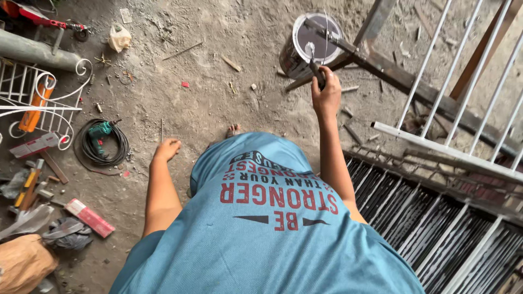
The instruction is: The person retrieves a paint roller from a bucket and paints a stack of metal frames with white paint. They repeatedly roll the roller over the bars, repositioning the stack and reloading the roller from the bucket as needed.
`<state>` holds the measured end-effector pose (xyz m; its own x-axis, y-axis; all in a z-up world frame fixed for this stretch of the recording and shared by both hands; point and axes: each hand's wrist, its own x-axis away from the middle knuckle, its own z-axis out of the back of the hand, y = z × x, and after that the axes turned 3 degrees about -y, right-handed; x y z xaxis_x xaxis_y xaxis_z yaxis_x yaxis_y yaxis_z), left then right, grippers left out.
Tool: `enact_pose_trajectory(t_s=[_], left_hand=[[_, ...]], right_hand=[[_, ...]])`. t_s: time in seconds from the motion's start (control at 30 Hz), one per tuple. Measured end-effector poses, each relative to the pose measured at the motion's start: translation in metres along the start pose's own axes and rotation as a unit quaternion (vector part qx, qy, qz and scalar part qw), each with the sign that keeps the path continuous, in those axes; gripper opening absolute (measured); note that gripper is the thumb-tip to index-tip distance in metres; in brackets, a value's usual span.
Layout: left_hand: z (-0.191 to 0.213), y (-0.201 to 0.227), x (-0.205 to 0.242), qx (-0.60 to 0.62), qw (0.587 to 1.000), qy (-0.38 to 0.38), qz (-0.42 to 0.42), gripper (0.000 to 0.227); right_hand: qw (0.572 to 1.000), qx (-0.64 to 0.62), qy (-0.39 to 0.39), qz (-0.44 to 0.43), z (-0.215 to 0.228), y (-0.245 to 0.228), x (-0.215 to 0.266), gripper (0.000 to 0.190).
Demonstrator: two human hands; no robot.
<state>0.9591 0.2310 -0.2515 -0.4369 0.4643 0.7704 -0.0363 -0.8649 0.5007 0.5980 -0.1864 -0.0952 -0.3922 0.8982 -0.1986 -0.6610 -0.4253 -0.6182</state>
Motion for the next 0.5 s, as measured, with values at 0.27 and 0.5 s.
enact_pose_trajectory(t_s=[0.27,0.5], left_hand=[[-0.023,-0.041,0.019,0.04,0.996,-0.009,0.073,0.042],[-0.031,-0.055,0.048,0.043,0.993,-0.016,0.11,0.038]], right_hand=[[0.995,0.05,-0.063,0.052,0.029,-0.004,-0.008,0.033],[0.989,0.088,-0.117,0.033,0.04,-0.012,-0.009,0.067]])
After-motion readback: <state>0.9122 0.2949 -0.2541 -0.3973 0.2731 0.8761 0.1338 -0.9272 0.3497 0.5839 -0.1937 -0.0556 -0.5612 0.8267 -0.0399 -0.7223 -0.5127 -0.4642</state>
